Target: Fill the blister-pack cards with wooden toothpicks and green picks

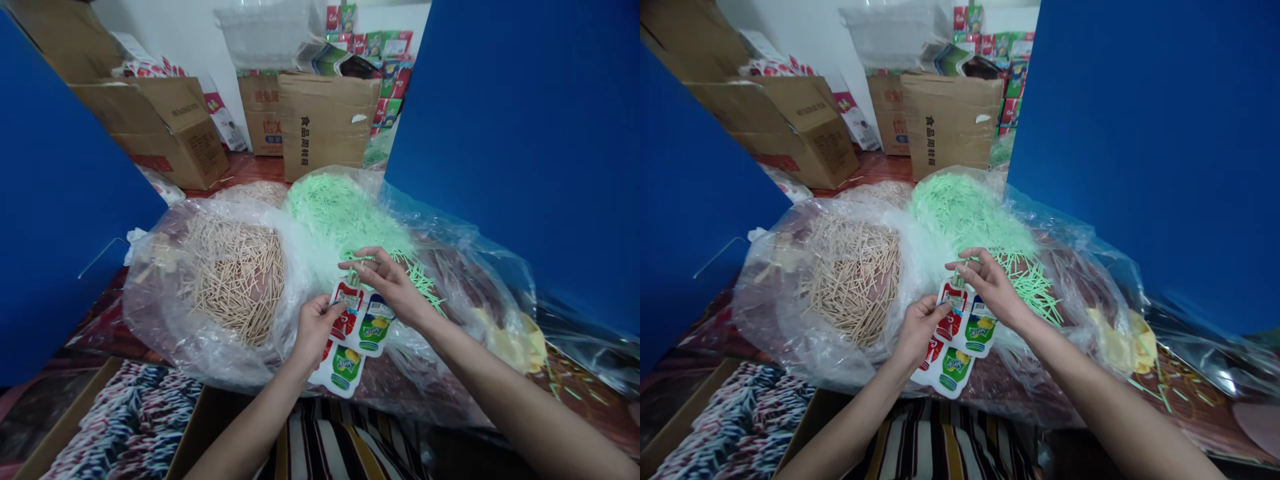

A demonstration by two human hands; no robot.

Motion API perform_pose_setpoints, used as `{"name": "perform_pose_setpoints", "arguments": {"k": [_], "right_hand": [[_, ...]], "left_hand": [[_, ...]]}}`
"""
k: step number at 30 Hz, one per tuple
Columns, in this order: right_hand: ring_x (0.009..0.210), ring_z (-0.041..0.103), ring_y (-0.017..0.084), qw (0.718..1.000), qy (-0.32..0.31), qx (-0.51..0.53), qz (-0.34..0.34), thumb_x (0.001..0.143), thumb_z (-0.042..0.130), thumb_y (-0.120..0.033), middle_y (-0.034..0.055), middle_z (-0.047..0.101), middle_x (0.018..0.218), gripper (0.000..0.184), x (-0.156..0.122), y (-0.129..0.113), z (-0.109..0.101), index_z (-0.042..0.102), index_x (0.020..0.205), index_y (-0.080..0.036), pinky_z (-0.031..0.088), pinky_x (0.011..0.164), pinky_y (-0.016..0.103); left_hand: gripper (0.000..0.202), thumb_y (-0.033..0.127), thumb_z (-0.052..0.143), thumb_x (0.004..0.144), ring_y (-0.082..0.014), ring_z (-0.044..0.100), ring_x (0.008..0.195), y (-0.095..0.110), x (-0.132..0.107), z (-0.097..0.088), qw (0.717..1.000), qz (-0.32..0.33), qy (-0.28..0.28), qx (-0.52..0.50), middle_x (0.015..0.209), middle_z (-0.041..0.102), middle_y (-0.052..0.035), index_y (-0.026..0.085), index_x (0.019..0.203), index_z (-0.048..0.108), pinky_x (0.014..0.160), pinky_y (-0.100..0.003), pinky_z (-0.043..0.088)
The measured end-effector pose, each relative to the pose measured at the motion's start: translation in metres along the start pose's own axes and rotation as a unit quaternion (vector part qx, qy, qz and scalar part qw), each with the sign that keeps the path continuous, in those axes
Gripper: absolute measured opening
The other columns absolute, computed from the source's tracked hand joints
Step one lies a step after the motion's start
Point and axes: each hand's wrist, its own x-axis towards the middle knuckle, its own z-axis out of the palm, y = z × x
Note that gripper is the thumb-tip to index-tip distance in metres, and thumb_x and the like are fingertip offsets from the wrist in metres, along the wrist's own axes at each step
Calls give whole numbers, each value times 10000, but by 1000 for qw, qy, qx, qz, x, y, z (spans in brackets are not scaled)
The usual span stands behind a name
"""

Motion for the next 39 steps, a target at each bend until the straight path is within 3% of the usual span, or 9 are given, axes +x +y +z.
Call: {"name": "perform_pose_setpoints", "arguments": {"k": [7, 11, 14, 18, 19, 21, 24, 29, 39], "right_hand": [[996, 639, 207, 932, -58, -342, -110, 948, 401, -382, 69, 685, 1085, 312, -11, 2, -11, 624, 1083, -210, 481, 838, 311], [1029, 630, 228, 899, -116, -404, -125, 897, 513, -392, 106, 662, 1143, 352, -19, 7, -11, 593, 1167, -180, 479, 864, 322], [995, 642, 212, 913, -147, -365, -109, 881, 542, -392, 92, 671, 1128, 363, -23, 10, -14, 590, 1181, -194, 494, 828, 303], [824, 674, 180, 957, -11, -279, -81, 925, 427, -419, 85, 717, 957, 369, -10, 21, -43, 601, 1122, -160, 513, 758, 295], [768, 670, 177, 949, 53, -304, -66, 935, 384, -429, 96, 720, 901, 402, -2, 27, -55, 621, 1068, -132, 511, 727, 291], [720, 655, 179, 885, 109, -452, 19, 912, 396, -444, 93, 722, 836, 426, 16, 42, -79, 671, 944, -121, 482, 632, 257], [699, 629, 196, 847, 111, -516, 65, 843, 511, -411, 93, 719, 762, 354, 46, 69, -101, 715, 800, -125, 419, 586, 250], [574, 555, 149, 822, 57, -557, 104, 712, 663, -441, 63, 668, 600, 321, 80, 100, -89, 691, 594, -143, 324, 516, 233], [499, 514, 113, 819, 45, -560, 114, 794, 546, -418, 10, 625, 531, 342, 73, 91, -106, 706, 688, -135, 302, 469, 207]], "left_hand": [[265, 341, 762, 654, -118, 599, 513, 5, -4, -1, 1000, 6, 7, -10, 671, 696, -19, 130, 768, 652, 506, -223, 473], [256, 320, 768, 642, -117, 603, 526, 7, -7, -4, 1000, 11, 19, -19, 662, 692, -12, 130, 769, 652, 536, -225, 480], [238, 313, 760, 653, -108, 591, 515, 4, -9, -8, 1000, 12, 11, 8, 643, 682, 0, 131, 758, 648, 526, -214, 474], [216, 317, 743, 679, -105, 582, 509, -1, -12, -17, 996, 9, 12, 87, 620, 671, 10, 137, 740, 642, 495, -195, 452], [215, 320, 741, 682, -103, 579, 506, -3, -13, -19, 995, 8, 16, 97, 615, 669, 10, 137, 731, 639, 492, -192, 448], [223, 331, 734, 690, -103, 577, 504, -5, -13, -21, 995, 6, 20, 101, 623, 675, 3, 135, 736, 639, 492, -194, 449], [231, 343, 727, 697, -103, 573, 499, -6, -14, -19, 995, 5, 17, 93, 628, 676, -1, 133, 747, 644, 491, -198, 452], [220, 338, 723, 704, -84, 547, 483, -9, -13, -18, 996, 9, 15, 86, 588, 644, 21, 137, 702, 634, 475, -179, 430], [211, 327, 724, 706, -90, 560, 483, -4, -15, -18, 998, -3, 23, 65, 609, 664, 9, 131, 723, 645, 477, -183, 441]]}}
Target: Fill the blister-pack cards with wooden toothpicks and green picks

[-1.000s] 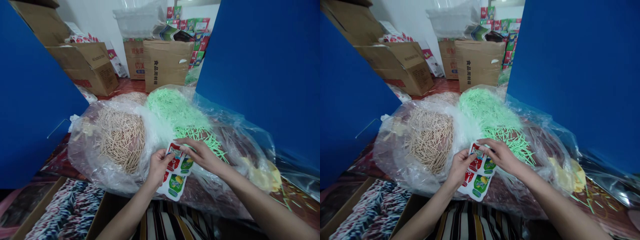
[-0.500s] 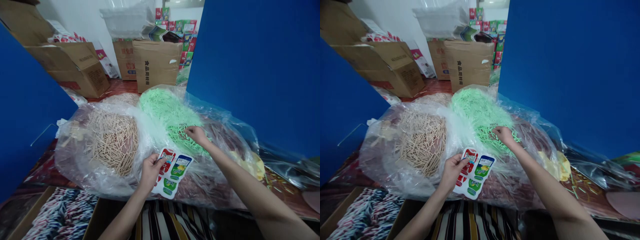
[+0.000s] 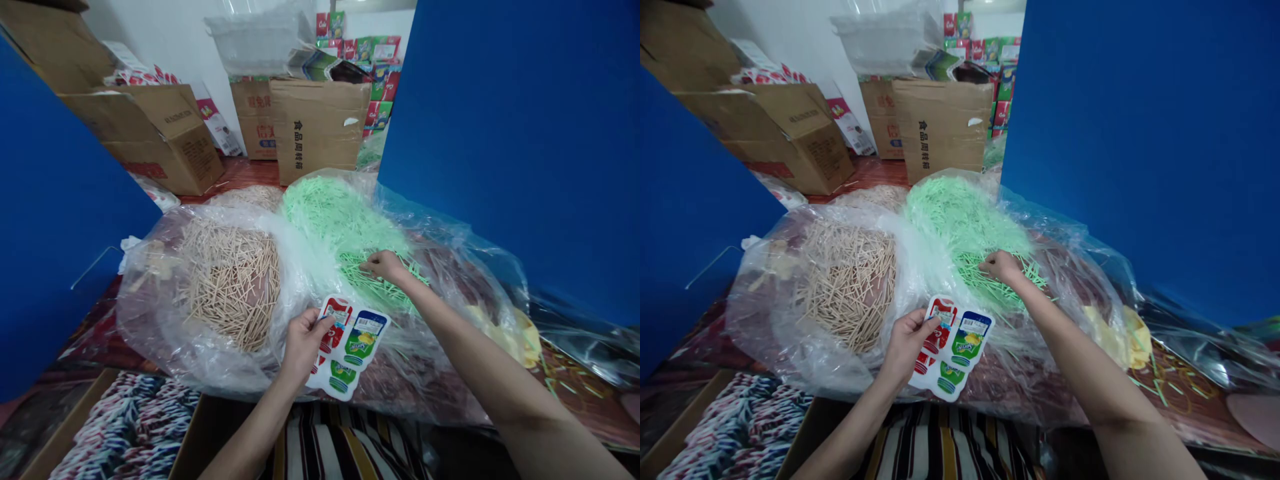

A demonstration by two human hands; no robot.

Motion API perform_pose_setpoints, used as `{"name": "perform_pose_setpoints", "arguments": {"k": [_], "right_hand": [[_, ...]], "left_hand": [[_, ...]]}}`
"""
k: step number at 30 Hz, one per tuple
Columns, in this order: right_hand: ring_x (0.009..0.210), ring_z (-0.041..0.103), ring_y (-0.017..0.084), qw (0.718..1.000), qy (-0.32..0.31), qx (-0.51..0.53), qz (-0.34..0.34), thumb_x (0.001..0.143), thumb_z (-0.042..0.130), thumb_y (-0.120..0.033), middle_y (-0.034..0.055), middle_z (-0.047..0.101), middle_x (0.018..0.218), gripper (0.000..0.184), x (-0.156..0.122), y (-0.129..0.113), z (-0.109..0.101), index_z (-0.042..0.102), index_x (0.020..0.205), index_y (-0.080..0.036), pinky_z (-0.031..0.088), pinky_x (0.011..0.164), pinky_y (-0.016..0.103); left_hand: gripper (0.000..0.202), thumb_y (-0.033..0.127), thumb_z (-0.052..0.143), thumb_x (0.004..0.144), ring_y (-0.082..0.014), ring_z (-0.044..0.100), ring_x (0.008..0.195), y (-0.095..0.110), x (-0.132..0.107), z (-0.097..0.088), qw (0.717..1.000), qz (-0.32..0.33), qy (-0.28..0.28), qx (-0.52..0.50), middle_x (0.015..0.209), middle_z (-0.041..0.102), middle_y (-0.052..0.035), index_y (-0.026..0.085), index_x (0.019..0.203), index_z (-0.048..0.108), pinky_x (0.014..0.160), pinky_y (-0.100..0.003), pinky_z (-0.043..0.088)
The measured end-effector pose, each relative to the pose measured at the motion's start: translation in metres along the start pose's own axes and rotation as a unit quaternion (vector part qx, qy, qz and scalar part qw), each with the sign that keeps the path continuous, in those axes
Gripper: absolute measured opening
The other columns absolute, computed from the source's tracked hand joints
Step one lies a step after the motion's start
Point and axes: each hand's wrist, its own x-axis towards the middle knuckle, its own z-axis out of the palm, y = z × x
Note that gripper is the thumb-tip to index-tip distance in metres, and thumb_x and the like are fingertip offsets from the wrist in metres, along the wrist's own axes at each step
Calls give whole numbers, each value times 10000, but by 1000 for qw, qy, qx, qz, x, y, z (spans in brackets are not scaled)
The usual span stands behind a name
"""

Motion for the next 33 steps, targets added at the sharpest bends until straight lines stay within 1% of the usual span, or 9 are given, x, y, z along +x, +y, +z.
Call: {"name": "perform_pose_setpoints", "arguments": {"k": [3, 7, 10, 14, 21, 25, 28, 30, 33], "right_hand": [[558, 544, 136, 999, 26, -20, -24, 818, 523, -402, 35, 649, 582, 348, -16, 2, -9, 705, 702, -130, 332, 514, 219], [759, 605, 154, 994, 31, -44, -96, 898, 428, -350, 55, 705, 833, 339, -28, -7, -15, 702, 871, -153, 392, 664, 212], [880, 616, 182, 988, -2, -84, -131, 881, 478, -291, 76, 701, 938, 264, -20, -19, -7, 702, 885, -151, 399, 748, 222], [915, 623, 219, 976, -67, -155, -136, 844, 554, -200, 148, 689, 919, 176, -2, -33, 11, 695, 814, -99, 420, 784, 264], [982, 596, 195, 958, -144, -219, -119, 893, 556, -327, 94, 579, 1153, 319, 1, -44, 15, 556, 1155, -144, 511, 829, 390], [958, 603, 185, 960, -146, -215, -104, 892, 558, -324, 87, 598, 1118, 295, -3, -44, 6, 574, 1120, -137, 511, 821, 382], [894, 630, 195, 970, -116, -195, -89, 876, 561, -238, 113, 668, 944, 157, -10, -37, -6, 651, 891, -111, 485, 783, 318], [849, 647, 215, 979, -87, -168, -80, 848, 555, -175, 133, 689, 820, 162, -19, -30, -17, 653, 734, -116, 460, 734, 285], [766, 654, 199, 989, -51, -110, -86, 863, 528, -227, 93, 693, 755, 189, -42, -26, -32, 628, 730, -138, 455, 663, 264]], "left_hand": [[197, 316, 723, 709, -76, 532, 463, 3, 0, 1, 1000, 7, -1, 1, 565, 631, 30, 137, 705, 642, 460, -170, 420], [191, 316, 722, 710, -83, 535, 483, -1, 1, 2, 1000, 15, -8, 18, 575, 630, 26, 140, 713, 649, 473, -176, 424], [202, 322, 725, 706, -87, 542, 500, -5, 0, 4, 999, 12, -17, 30, 597, 640, 18, 139, 698, 641, 493, -183, 434], [228, 358, 721, 706, -95, 546, 508, -8, -3, 5, 999, 6, -28, 40, 601, 639, 14, 140, 722, 653, 493, -190, 433], [236, 357, 724, 702, -104, 570, 533, -5, -2, 4, 1000, 9, -14, 24, 639, 662, 6, 134, 744, 662, 518, -198, 450], [229, 354, 729, 696, -101, 567, 522, -5, 0, 6, 1000, 12, -12, 19, 628, 661, 10, 139, 720, 654, 510, -196, 450], [237, 362, 735, 686, -102, 565, 511, -5, 0, 6, 1000, 9, -4, 18, 620, 661, 7, 141, 710, 653, 505, -199, 454], [251, 374, 740, 676, -115, 585, 530, -5, 1, 5, 1000, 3, -2, 18, 644, 676, -4, 141, 719, 657, 515, -209, 466], [267, 390, 736, 676, -122, 595, 537, -8, 2, 3, 1000, -5, -5, 22, 655, 684, -10, 142, 734, 657, 509, -213, 468]]}}
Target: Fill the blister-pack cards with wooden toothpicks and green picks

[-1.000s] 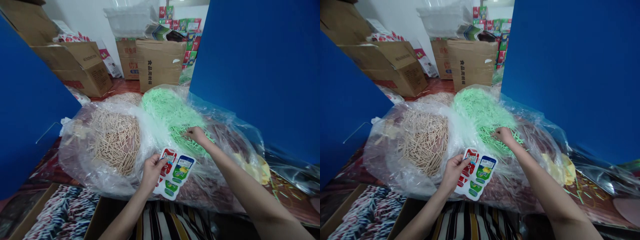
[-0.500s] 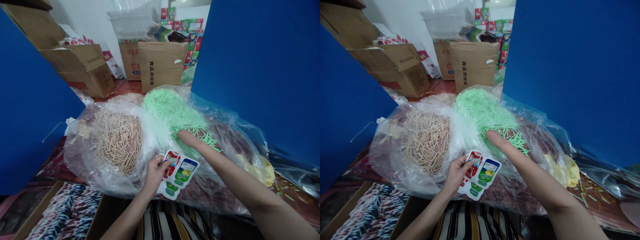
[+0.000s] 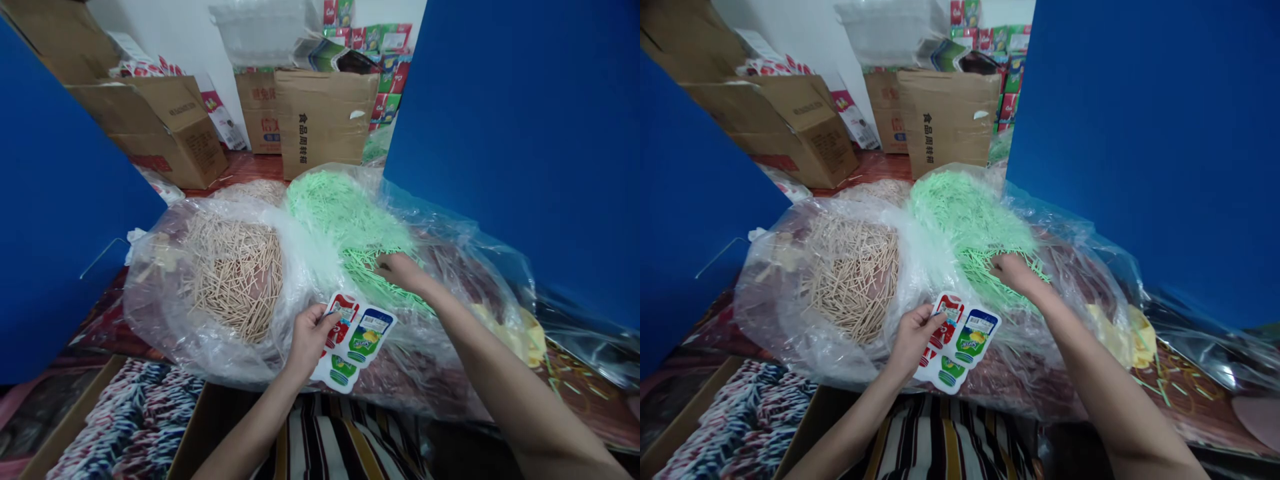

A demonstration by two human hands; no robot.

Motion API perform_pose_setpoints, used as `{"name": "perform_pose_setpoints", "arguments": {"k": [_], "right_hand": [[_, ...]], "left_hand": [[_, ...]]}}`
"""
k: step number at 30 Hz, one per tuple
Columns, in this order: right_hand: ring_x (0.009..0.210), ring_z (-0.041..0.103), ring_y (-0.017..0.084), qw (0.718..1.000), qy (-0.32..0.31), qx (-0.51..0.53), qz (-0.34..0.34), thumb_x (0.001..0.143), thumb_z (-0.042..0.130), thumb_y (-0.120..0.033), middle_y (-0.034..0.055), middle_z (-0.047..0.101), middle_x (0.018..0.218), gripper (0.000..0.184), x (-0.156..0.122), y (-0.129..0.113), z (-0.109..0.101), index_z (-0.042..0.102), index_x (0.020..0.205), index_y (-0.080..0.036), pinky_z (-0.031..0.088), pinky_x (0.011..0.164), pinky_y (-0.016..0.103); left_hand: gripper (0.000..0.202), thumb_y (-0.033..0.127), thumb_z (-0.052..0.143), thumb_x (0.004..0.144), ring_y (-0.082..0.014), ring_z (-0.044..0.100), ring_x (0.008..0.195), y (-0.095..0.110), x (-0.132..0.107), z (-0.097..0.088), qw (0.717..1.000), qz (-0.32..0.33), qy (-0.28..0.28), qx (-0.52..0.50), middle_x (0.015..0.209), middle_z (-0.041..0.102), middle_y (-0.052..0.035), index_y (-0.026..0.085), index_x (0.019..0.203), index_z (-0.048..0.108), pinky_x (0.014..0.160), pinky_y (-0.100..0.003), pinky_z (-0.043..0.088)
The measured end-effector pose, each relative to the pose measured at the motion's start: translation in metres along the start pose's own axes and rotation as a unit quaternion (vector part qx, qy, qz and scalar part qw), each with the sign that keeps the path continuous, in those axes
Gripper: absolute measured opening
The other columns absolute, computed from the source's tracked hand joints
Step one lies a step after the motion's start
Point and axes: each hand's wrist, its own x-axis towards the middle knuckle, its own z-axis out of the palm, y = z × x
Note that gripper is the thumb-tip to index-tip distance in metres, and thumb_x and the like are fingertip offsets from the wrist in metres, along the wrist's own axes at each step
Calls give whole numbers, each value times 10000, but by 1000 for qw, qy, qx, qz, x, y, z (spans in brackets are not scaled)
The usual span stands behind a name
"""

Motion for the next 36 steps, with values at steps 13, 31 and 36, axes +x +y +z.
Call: {"name": "perform_pose_setpoints", "arguments": {"k": [13, 31, 36], "right_hand": [[686, 615, 153, 855, 219, 464, -81, 805, 649, -344, -20, 632, 691, 396, -72, -81, 10, 537, 1163, -215, 482, 760, 318], [975, 640, 191, 935, 182, 270, -141, 928, 454, -276, 63, 689, 1059, 229, -86, -81, -1, 637, 1050, -215, 486, 860, 327], [1089, 606, 213, 937, 134, 271, -174, 928, 461, -304, 73, 655, 1175, 290, -89, -76, 6, 608, 1164, -224, 472, 933, 354]], "left_hand": [[224, 360, 719, 700, -107, 567, 515, -2, -2, 6, 999, 7, -20, 28, 611, 655, 13, 150, 728, 649, 497, -199, 434], [220, 307, 751, 667, -118, 612, 556, 8, -6, 10, 998, -5, -37, -58, 701, 707, -21, 129, 773, 675, 559, -229, 490], [244, 310, 782, 634, -116, 606, 519, 7, -6, 10, 995, -30, -46, -81, 652, 694, -14, 124, 735, 662, 532, -231, 490]]}}
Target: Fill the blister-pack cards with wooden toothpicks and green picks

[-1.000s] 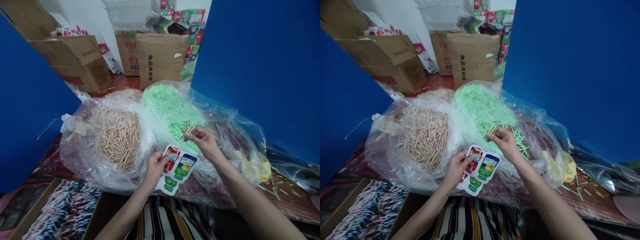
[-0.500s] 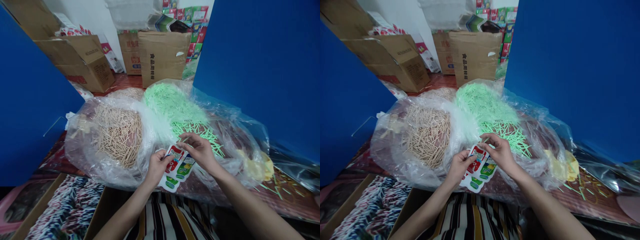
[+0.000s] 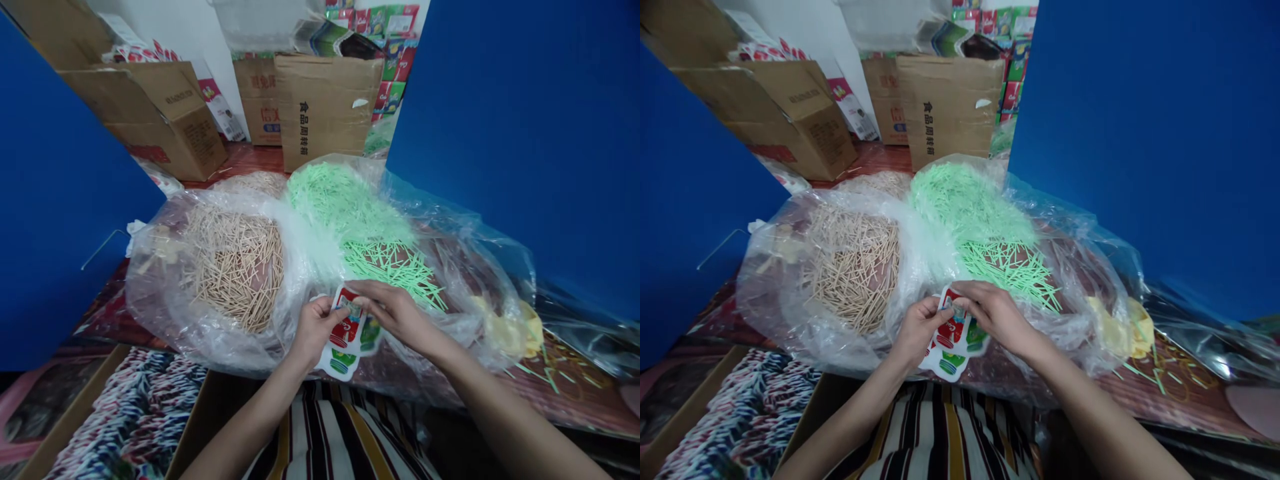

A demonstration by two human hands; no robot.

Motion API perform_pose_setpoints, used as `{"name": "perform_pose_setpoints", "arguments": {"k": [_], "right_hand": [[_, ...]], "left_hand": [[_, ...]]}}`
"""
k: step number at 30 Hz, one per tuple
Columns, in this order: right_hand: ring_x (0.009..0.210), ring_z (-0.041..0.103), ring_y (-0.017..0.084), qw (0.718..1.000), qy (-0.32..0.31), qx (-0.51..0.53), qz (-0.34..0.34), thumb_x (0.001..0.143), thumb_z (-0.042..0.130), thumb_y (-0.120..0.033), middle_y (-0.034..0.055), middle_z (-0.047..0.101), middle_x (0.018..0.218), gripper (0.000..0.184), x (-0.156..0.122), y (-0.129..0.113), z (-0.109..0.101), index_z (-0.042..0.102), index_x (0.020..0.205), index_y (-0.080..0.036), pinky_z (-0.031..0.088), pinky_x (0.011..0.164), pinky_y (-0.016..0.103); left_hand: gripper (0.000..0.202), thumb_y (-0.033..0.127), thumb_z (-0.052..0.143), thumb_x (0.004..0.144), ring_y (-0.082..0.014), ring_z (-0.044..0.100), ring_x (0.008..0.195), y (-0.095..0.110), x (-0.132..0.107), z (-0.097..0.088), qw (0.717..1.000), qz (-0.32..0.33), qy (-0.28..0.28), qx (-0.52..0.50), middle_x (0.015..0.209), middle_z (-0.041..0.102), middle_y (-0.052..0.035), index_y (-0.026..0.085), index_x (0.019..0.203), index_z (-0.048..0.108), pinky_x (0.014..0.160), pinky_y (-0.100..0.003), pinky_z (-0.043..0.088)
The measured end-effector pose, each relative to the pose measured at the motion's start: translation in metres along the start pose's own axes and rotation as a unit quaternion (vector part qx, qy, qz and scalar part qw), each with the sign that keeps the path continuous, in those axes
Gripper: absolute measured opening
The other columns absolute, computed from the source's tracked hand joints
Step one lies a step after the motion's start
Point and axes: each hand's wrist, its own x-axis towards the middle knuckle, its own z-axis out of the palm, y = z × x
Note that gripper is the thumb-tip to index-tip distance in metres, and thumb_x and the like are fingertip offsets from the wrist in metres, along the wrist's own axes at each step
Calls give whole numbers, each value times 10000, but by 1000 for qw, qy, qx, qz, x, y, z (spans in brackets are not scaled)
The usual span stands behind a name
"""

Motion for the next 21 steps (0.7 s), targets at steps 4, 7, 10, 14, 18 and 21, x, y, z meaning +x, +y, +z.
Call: {"name": "perform_pose_setpoints", "arguments": {"k": [4, 7, 10, 14, 18, 21], "right_hand": [[1002, 627, 202, 998, 42, 36, 10, 895, 527, -344, 77, 659, 1116, 288, -5, 3, 2, 592, 1148, -222, 505, 855, 324], [885, 626, 173, 998, 39, 43, -28, 893, 539, -311, 74, 659, 964, 197, -6, 6, 0, 623, 1017, -183, 497, 782, 284], [759, 605, 145, 998, 16, 30, -54, 899, 533, -283, 50, 636, 826, 179, -5, 11, -9, 644, 977, -166, 467, 689, 256], [723, 607, 130, 998, 25, 38, -36, 885, 562, -284, 33, 640, 789, 177, -4, 15, -24, 667, 966, -167, 449, 659, 238], [781, 646, 142, 997, -19, 74, -4, 832, 632, -330, 46, 692, 883, 215, -9, 13, -33, 674, 967, -168, 473, 670, 221], [833, 664, 163, 994, -65, 88, 16, 787, 674, -365, 49, 710, 926, 280, -19, 13, -37, 678, 992, -173, 489, 701, 225]], "left_hand": [[271, 333, 776, 641, -113, 585, 467, 1, -1, 0, 999, -32, -17, -13, 621, 685, -6, 129, 770, 653, 488, -233, 477], [268, 323, 792, 617, -104, 577, 462, 5, -1, 3, 1000, -19, 1, 5, 587, 670, 6, 124, 730, 650, 487, -219, 471], [298, 322, 800, 605, -116, 608, 526, 8, 2, 7, 1000, -13, -18, 20, 653, 691, 7, 138, 797, 667, 540, -231, 492], [287, 298, 812, 577, -135, 620, 561, 5, 6, 11, 991, -51, -84, 88, 665, 695, -9, 125, 759, 674, 579, -249, 494], [223, 266, 774, 615, -143, 622, 602, -5, 4, 19, 984, -33, -116, 128, 699, 701, -18, 117, 758, 691, 623, -259, 495], [164, 225, 746, 628, -147, 614, 620, -16, -4, 29, 983, -7, -108, 150, 695, 693, -11, 120, 743, 691, 619, -251, 482]]}}
